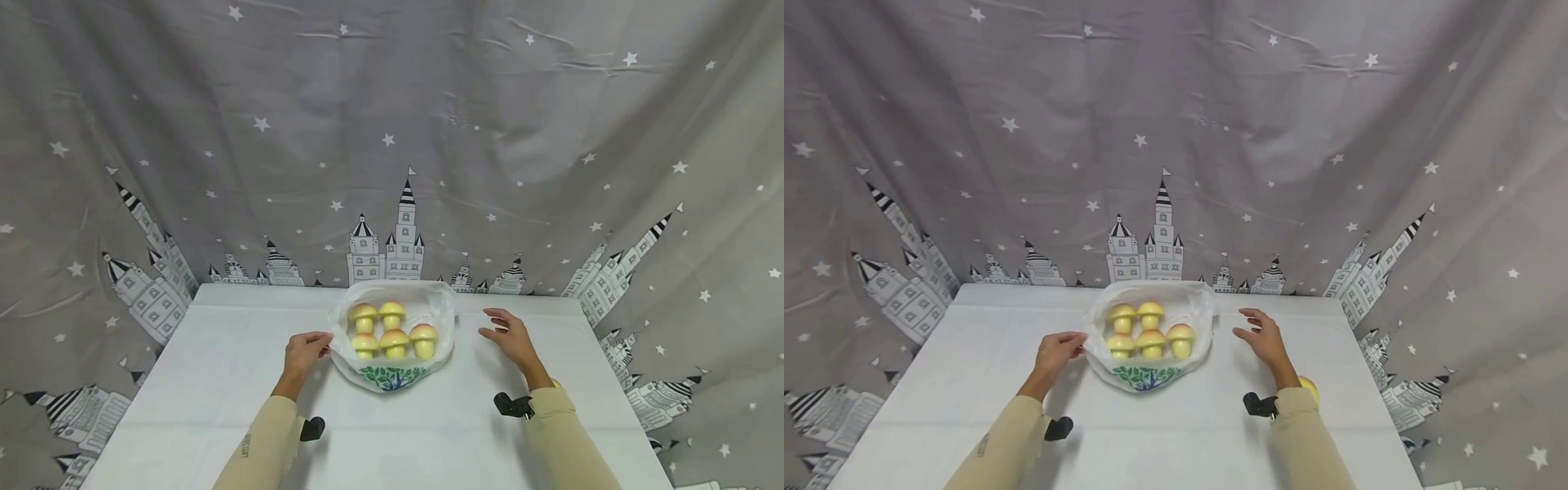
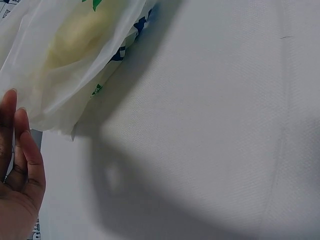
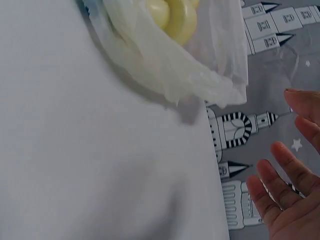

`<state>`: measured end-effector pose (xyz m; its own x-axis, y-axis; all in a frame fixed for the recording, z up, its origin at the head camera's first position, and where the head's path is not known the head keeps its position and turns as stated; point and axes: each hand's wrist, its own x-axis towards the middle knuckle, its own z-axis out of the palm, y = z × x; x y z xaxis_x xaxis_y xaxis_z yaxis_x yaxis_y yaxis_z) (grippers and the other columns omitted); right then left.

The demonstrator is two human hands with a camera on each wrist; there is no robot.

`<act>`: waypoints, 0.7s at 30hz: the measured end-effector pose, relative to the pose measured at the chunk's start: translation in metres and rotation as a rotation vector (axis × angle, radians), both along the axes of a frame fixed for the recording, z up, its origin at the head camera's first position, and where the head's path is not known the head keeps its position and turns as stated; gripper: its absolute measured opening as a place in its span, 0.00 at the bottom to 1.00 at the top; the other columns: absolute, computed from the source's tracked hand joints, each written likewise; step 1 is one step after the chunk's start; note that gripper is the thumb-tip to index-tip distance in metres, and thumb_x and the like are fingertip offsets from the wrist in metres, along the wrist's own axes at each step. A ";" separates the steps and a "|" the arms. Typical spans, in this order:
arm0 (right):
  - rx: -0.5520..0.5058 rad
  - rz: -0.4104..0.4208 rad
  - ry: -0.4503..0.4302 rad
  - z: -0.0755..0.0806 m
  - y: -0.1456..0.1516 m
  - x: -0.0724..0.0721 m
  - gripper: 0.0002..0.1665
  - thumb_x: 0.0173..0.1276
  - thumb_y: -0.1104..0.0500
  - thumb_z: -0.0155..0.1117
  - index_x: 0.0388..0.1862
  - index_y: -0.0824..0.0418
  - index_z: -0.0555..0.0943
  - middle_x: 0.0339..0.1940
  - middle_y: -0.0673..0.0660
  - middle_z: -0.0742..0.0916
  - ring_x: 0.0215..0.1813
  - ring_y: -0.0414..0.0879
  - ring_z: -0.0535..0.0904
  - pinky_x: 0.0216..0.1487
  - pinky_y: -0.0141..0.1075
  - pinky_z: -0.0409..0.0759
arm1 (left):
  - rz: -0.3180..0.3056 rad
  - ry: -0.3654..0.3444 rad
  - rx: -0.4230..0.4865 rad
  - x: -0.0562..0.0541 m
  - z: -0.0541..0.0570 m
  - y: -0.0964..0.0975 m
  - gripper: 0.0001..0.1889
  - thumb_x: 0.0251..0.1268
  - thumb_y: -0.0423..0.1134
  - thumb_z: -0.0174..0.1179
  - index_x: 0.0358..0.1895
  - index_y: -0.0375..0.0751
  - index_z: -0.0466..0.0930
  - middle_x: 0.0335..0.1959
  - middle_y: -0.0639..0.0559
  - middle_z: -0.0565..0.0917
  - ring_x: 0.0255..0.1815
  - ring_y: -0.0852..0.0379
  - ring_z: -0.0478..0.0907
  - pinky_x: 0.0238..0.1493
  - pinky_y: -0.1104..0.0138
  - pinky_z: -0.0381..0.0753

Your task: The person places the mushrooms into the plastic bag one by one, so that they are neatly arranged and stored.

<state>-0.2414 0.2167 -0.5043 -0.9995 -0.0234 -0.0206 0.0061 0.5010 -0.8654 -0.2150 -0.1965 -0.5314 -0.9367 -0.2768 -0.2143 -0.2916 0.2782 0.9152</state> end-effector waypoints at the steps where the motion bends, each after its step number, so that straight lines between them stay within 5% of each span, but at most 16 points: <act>1: 0.000 0.007 0.003 -0.001 0.004 0.002 0.29 0.64 0.63 0.67 0.63 0.69 0.72 0.65 0.67 0.74 0.67 0.63 0.68 0.65 0.52 0.67 | -0.001 -0.002 -0.001 0.000 0.000 0.000 0.16 0.65 0.38 0.62 0.47 0.27 0.83 0.29 0.47 0.86 0.26 0.63 0.80 0.39 0.63 0.82; 21: 0.053 0.016 -0.057 -0.012 0.067 0.047 0.33 0.64 0.59 0.68 0.64 0.70 0.70 0.64 0.70 0.74 0.67 0.65 0.66 0.67 0.56 0.63 | -0.012 -0.023 -0.016 -0.001 -0.001 -0.002 0.16 0.65 0.38 0.62 0.47 0.27 0.82 0.28 0.49 0.85 0.26 0.63 0.78 0.39 0.63 0.81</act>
